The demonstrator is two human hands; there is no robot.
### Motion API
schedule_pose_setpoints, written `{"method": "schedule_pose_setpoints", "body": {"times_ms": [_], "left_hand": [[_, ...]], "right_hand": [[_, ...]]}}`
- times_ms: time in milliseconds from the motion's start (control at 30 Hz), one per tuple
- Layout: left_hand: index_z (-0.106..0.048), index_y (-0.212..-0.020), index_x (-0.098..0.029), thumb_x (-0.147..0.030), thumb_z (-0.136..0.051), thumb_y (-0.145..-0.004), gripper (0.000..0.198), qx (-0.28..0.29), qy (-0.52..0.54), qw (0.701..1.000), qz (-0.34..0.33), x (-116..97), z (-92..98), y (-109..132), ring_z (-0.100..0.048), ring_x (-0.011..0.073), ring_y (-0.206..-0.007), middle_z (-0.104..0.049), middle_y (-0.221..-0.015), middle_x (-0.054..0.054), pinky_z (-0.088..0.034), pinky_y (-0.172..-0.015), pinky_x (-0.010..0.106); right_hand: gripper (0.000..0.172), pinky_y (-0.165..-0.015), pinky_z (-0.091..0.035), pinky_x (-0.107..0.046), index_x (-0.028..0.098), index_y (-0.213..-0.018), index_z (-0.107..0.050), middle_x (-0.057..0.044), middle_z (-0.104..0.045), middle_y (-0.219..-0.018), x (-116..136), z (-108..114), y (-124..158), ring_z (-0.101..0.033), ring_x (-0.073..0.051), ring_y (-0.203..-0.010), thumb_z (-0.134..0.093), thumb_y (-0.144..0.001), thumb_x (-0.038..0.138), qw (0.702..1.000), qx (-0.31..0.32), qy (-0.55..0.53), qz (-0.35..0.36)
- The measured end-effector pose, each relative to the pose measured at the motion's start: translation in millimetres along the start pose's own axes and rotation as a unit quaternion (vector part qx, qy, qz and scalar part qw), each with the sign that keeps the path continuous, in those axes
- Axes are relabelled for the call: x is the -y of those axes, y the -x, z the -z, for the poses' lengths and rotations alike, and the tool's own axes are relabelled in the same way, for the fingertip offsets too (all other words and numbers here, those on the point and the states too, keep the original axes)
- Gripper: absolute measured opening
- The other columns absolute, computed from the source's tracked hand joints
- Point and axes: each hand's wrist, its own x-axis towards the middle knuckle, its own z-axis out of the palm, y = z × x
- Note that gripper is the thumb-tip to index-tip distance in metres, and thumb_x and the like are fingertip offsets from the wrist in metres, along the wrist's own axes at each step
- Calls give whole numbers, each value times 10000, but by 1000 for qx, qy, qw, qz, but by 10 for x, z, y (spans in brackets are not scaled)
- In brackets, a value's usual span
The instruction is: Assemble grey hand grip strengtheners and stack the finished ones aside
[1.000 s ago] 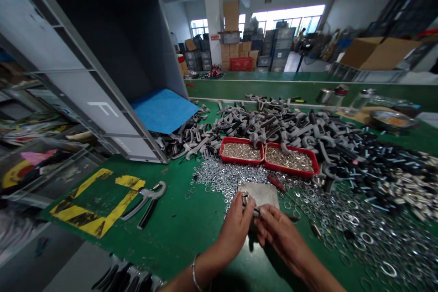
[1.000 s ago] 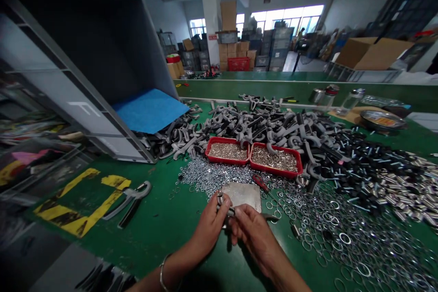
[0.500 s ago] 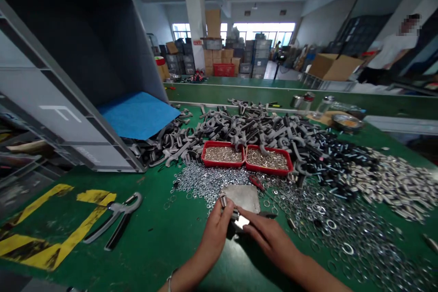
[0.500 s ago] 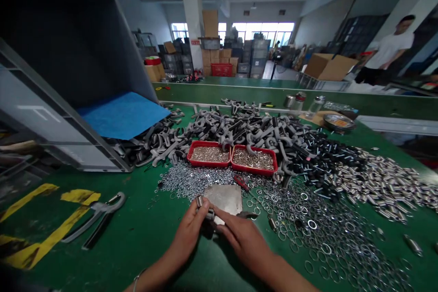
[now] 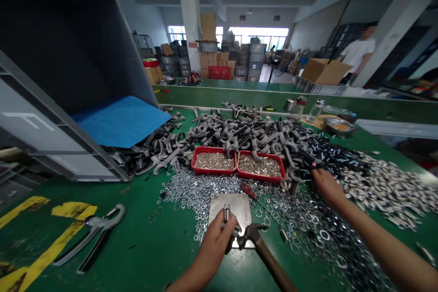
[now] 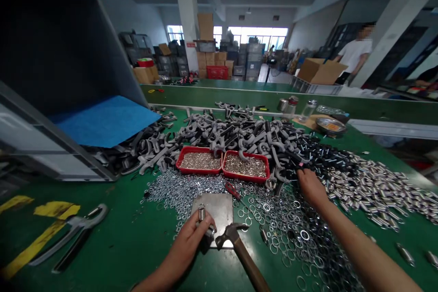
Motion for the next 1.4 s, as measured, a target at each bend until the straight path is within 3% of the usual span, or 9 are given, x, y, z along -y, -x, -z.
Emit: {"method": "schedule_pose_setpoints", "body": {"times_ms": [100, 233, 300, 367, 500, 600, 800, 1200, 1400], "left_hand": [[-591, -833, -191, -629, -498, -893, 452, -13, 20, 999, 22, 52, 55, 6, -555, 187, -752, -589, -782, 29, -436, -704, 279], [-586, -841, -180, -619, -494, -903, 452, -33, 34, 998, 33, 108, 131, -21, -559, 181, -757, -594, -786, 30, -437, -718, 278], [-586, -861, -175, -614, -487, -910, 452, -36, 43, 998, 38, 103, 124, -39, -563, 178, -754, -604, -794, 33, -439, -719, 277], [-582, -880, -173, -615, -479, -912, 456, -31, 56, 997, 45, 78, 91, -55, -569, 176, -747, -614, -811, 36, -444, -712, 277], [-574, -898, -178, -588, -468, -927, 424, -28, 59, 997, 31, 23, 62, -45, -564, 177, -766, -610, -834, 38, -441, -724, 276], [-567, -880, -184, -566, -459, -939, 401, -44, 44, 998, 14, 18, 136, 19, -545, 178, -766, -588, -814, 35, -430, -730, 278], [-566, -896, -187, -564, -473, -934, 391, -24, 18, 999, -19, 56, 256, 155, -532, 175, -795, -572, -822, 22, -432, -756, 274], [-580, -935, -188, -526, -477, -940, 353, 3, 85, 996, -16, -175, 235, 254, -544, 170, -776, -584, -829, 26, -443, -743, 275], [-548, -903, -197, -491, -487, -945, 303, -2, 35, 999, -40, -249, 273, 307, -542, 165, -756, -583, -815, 16, -435, -709, 271]], "right_hand": [[154, -674, -487, -328, 160, -833, -615, -14, -610, -787, -113, 80, 15, -585, -152, -689, -588, -944, 264, 1000, 9, -5, -8], [266, -637, -421, -426, 193, -761, -583, -154, -598, -719, 55, 272, 322, -586, -263, -680, -438, -977, 247, 998, -22, -51, -21], [203, -681, -458, -433, 198, -914, -601, -189, -651, -866, 448, 356, 614, -623, -290, -766, -462, -973, 334, 994, -30, -101, -14], [217, -699, -513, -367, 264, -1090, -587, -114, -690, -983, 1026, 431, 947, -665, -243, -797, -478, -975, 412, 983, -2, -181, 18], [139, -818, -521, -398, 292, -1020, -631, -68, -682, -1015, 2142, 561, 1411, -653, -254, -933, -544, -952, 377, 912, 64, -397, 83], [104, -810, -523, -390, 300, -1011, -649, -57, -673, -984, 2517, 618, 1483, -645, -241, -909, -576, -937, 312, 886, 76, -438, 130], [129, -852, -513, -390, 315, -1039, -656, -54, -677, -1000, 2691, 599, 1521, -639, -244, -942, -591, -933, 285, 860, 93, -470, 176], [81, -768, -531, -346, 291, -982, -600, -44, -656, -956, 2744, 567, 1741, -647, -224, -872, -635, -909, 299, 848, 11, -525, 70], [306, -872, -534, -389, 324, -1155, -598, -63, -678, -1080, 2664, 522, 1714, -652, -231, -995, -628, -892, 170, 838, -6, -499, 219]]}}
